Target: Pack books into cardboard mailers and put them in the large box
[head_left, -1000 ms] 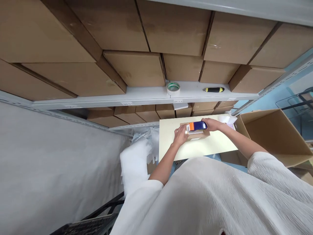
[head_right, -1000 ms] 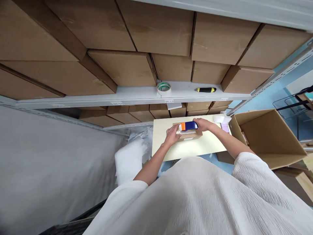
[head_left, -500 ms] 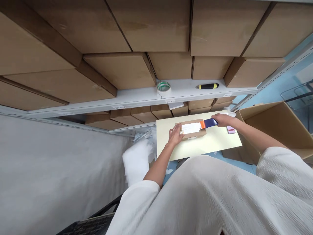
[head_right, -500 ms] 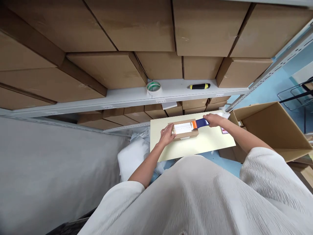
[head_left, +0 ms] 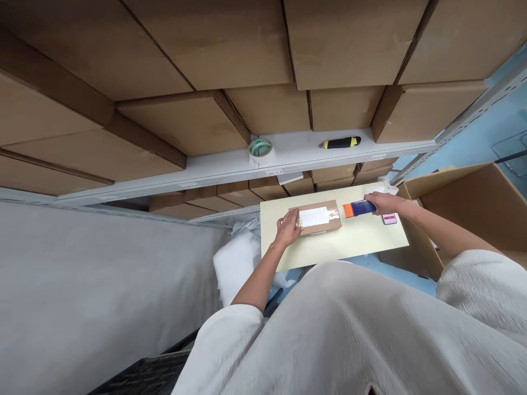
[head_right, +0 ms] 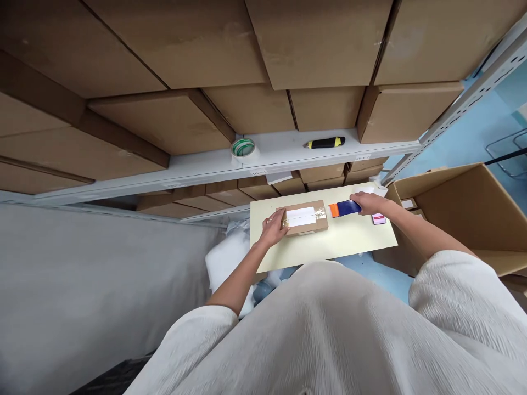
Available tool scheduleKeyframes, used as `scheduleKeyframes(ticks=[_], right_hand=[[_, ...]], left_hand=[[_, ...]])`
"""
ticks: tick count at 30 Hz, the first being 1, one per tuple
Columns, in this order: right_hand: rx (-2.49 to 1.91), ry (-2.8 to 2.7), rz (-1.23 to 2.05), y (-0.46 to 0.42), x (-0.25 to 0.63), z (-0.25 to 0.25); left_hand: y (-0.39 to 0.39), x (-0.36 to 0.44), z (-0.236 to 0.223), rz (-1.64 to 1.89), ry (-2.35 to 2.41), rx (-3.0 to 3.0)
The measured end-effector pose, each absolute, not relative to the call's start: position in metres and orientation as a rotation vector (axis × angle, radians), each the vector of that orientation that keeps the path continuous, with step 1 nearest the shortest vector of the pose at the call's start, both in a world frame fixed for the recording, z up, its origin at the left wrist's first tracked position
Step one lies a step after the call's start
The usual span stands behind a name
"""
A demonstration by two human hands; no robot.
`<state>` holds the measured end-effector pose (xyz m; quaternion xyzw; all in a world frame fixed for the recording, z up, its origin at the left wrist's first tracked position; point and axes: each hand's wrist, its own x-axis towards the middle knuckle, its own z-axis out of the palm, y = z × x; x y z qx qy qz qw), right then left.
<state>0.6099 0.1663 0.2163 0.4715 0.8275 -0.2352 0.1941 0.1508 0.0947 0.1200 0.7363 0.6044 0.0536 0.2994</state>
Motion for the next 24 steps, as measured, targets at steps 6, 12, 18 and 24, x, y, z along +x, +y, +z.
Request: scheduleKeyframes(ticks=[6, 12, 18, 24], right_hand=[[1.335, 2.292, -0.664, 0.169, 0.628, 0.207], [1.356, 2.229, -0.643, 0.170, 0.649, 0.202], [1.374, 2.181, -0.582, 0.171, 0.635, 0.188], [1.339, 2.136, -0.474, 0.169, 0.584, 0.172]], left_hand=[[0.097, 0.153, 0.123, 0.104, 1.631, 1.950], [0.097, 0.153, 0.121, 0.120, 1.636, 1.947], [0.098, 0.154, 0.116, 0.138, 1.653, 1.955], [0.099, 0.155, 0.113, 0.157, 1.655, 1.941]])
